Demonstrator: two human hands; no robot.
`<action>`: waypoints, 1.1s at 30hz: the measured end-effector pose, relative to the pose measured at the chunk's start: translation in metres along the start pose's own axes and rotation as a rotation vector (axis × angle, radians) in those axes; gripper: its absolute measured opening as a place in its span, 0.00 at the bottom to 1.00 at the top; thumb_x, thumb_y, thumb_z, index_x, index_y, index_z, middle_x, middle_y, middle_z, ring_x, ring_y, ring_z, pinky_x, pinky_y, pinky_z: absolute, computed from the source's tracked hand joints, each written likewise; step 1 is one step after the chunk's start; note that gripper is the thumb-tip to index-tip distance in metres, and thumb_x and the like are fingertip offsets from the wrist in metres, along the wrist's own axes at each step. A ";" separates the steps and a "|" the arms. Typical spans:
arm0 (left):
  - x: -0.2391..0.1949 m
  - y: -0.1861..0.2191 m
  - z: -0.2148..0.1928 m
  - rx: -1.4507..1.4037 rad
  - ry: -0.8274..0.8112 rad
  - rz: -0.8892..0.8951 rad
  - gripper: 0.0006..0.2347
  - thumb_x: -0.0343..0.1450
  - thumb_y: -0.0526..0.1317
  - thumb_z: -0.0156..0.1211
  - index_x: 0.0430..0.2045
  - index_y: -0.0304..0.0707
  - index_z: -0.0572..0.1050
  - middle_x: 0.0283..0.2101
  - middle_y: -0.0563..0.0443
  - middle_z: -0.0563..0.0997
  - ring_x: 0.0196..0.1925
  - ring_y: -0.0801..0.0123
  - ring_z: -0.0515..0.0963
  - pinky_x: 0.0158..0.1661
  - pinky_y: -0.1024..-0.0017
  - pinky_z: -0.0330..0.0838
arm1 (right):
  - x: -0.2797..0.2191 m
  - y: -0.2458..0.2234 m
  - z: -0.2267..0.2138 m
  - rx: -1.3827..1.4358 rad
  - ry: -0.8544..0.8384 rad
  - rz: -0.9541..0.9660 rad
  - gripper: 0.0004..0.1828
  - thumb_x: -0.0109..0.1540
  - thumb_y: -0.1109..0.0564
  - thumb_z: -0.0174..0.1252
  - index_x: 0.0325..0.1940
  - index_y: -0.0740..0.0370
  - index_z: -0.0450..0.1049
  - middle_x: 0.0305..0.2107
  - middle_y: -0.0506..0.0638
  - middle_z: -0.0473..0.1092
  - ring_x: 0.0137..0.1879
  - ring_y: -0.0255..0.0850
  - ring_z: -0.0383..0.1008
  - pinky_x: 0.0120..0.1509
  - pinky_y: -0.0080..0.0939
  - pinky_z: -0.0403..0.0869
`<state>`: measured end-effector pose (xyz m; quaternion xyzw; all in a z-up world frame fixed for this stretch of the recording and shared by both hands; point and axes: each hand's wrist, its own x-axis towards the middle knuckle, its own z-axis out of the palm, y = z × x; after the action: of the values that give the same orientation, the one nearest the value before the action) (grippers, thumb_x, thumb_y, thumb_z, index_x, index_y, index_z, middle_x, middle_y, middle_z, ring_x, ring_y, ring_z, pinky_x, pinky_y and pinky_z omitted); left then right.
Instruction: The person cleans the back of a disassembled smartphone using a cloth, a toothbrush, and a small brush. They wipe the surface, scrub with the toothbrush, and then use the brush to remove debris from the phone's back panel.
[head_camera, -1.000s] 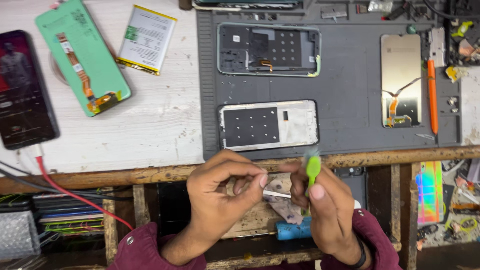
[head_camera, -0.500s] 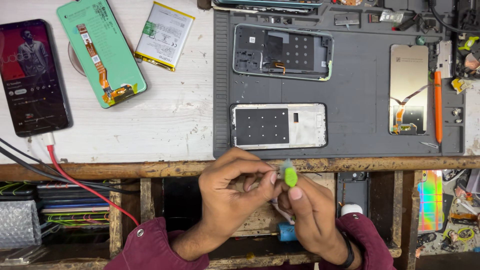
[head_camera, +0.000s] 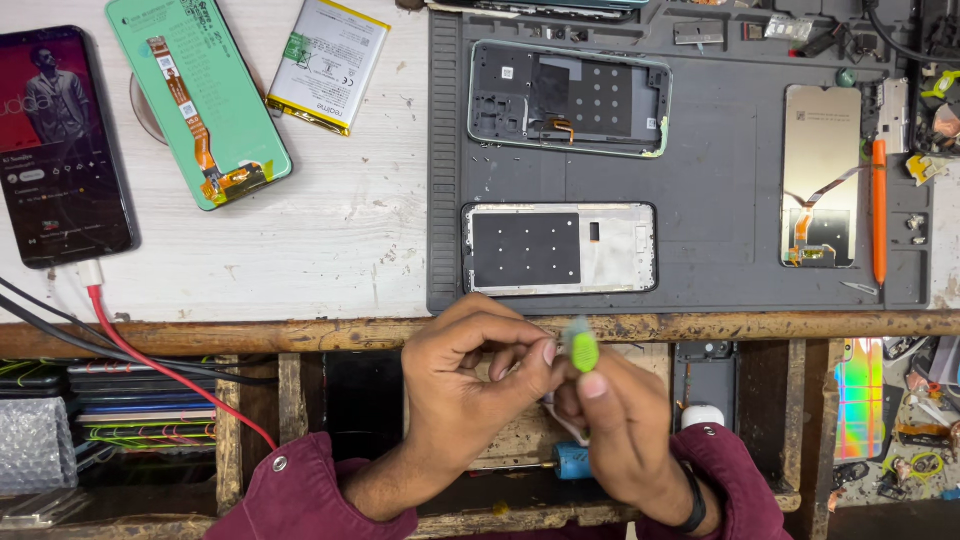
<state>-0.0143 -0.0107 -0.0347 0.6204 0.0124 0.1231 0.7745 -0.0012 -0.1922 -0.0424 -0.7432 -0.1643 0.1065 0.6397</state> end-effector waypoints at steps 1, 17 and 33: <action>0.000 0.000 0.000 -0.011 -0.003 -0.003 0.04 0.69 0.26 0.69 0.34 0.27 0.81 0.36 0.50 0.79 0.30 0.84 0.72 0.29 0.84 0.68 | 0.000 0.000 0.001 0.040 -0.018 0.034 0.22 0.74 0.51 0.41 0.40 0.71 0.72 0.21 0.46 0.64 0.25 0.29 0.60 0.27 0.32 0.61; -0.001 -0.002 -0.001 0.015 0.009 -0.005 0.04 0.68 0.26 0.70 0.33 0.27 0.81 0.36 0.49 0.80 0.29 0.84 0.73 0.29 0.85 0.69 | 0.002 -0.002 0.001 -0.091 -0.029 -0.011 0.22 0.75 0.50 0.41 0.41 0.71 0.72 0.24 0.45 0.66 0.28 0.29 0.64 0.31 0.30 0.64; 0.000 -0.001 -0.002 -0.004 0.010 -0.037 0.04 0.69 0.26 0.69 0.33 0.26 0.81 0.36 0.50 0.79 0.29 0.84 0.72 0.29 0.85 0.68 | 0.001 0.001 0.003 0.046 -0.020 0.079 0.22 0.74 0.51 0.41 0.40 0.70 0.73 0.22 0.45 0.63 0.25 0.30 0.61 0.27 0.31 0.62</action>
<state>-0.0146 -0.0093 -0.0358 0.6181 0.0275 0.1118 0.7776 -0.0011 -0.1893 -0.0439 -0.7331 -0.1386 0.1429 0.6504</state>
